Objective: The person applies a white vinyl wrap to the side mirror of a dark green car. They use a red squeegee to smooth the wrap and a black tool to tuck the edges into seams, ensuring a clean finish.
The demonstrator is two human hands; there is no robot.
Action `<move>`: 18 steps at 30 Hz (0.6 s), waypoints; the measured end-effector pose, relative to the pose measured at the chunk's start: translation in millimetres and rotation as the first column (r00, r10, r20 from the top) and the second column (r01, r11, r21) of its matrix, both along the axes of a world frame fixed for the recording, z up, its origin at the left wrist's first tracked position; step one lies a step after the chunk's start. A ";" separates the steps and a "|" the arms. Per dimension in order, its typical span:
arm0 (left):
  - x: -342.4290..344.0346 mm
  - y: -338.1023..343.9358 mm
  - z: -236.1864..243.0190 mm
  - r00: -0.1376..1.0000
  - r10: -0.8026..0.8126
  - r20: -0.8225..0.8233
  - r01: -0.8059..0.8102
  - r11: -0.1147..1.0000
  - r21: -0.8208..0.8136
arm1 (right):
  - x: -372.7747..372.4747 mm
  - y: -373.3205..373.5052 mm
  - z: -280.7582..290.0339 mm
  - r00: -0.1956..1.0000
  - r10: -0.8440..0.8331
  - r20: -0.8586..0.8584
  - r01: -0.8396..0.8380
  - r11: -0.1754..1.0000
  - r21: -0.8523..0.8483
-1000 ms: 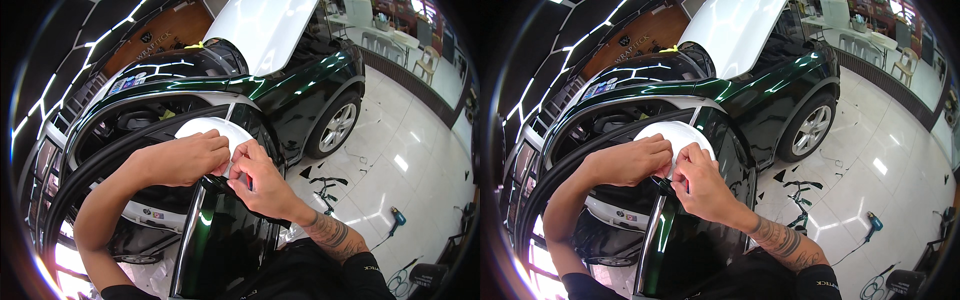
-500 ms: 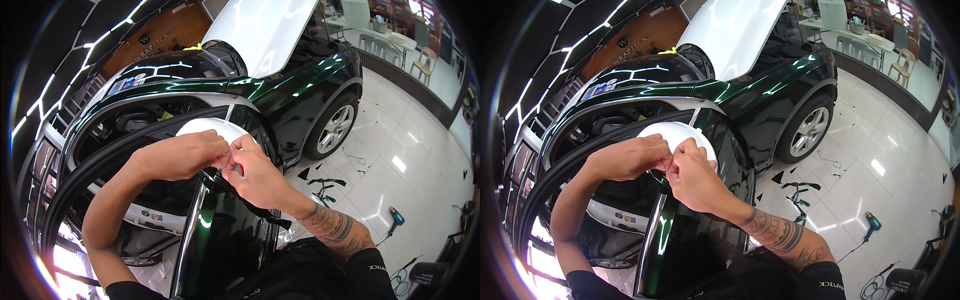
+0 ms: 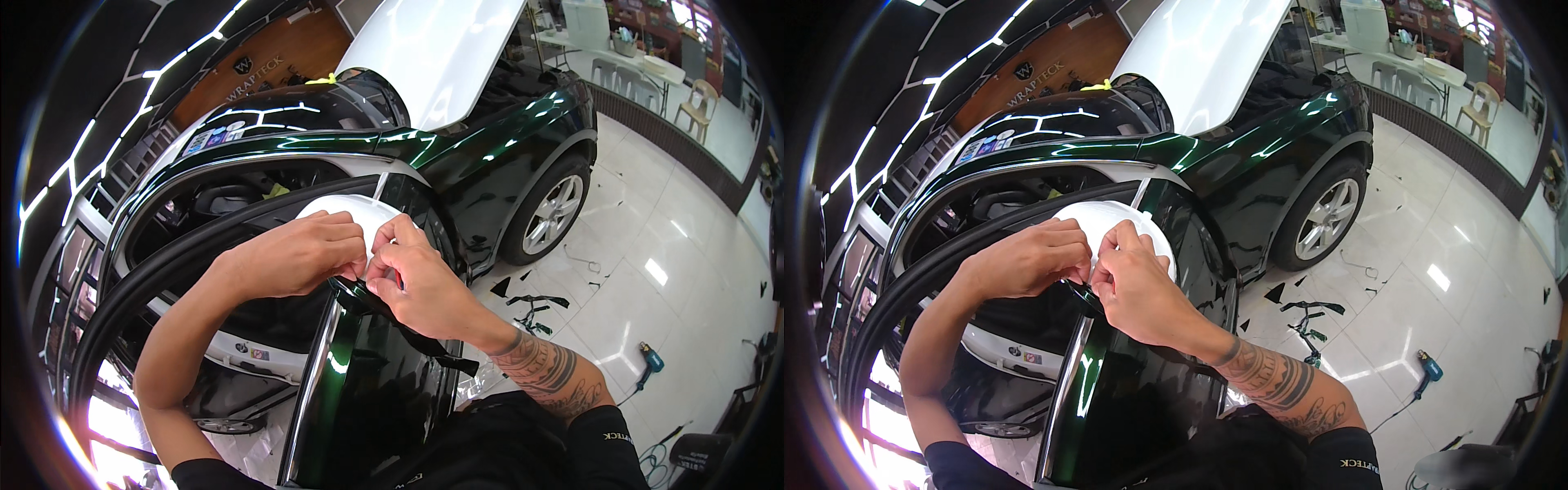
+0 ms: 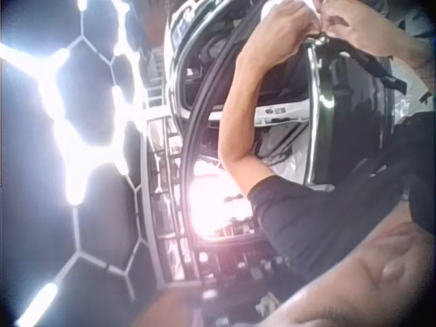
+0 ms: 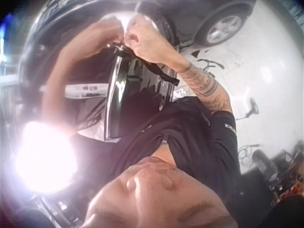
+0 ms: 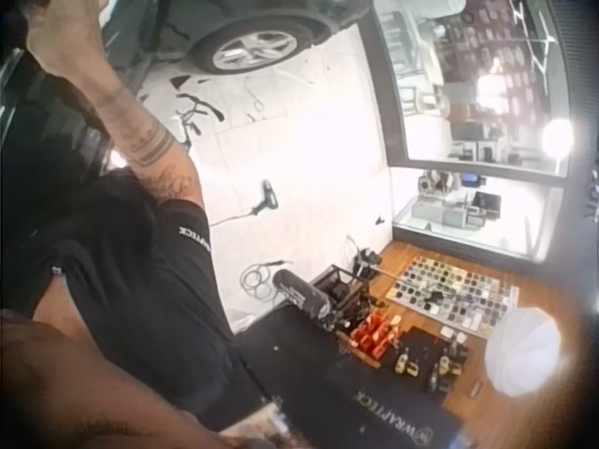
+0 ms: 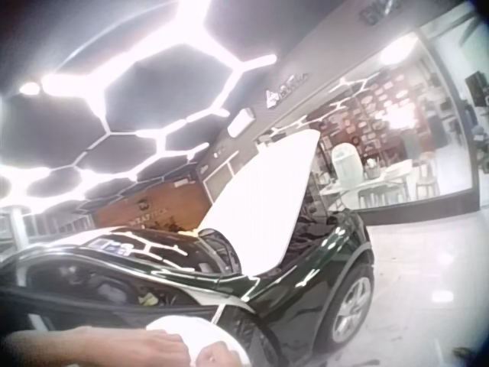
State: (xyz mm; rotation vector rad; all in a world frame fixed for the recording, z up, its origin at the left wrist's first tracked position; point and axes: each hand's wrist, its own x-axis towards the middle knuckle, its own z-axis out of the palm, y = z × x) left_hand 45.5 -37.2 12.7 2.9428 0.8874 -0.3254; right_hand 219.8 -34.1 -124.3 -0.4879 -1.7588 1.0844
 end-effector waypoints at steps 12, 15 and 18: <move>3.3 5.3 9.9 0.995 0.096 -0.002 -0.096 0.987 -0.132 | 3.1 0.6 -1.0 0.998 -0.013 0.056 0.010 0.998 0.055; -6.2 11.6 7.2 0.998 0.038 0.048 -0.032 0.994 -0.102 | 3.7 0.7 -2.1 0.998 -0.032 0.061 0.027 0.996 0.081; -12.4 14.4 7.1 0.999 0.028 0.046 -0.022 0.994 -0.108 | 4.4 1.3 -2.4 0.997 -0.033 0.074 0.026 0.995 0.099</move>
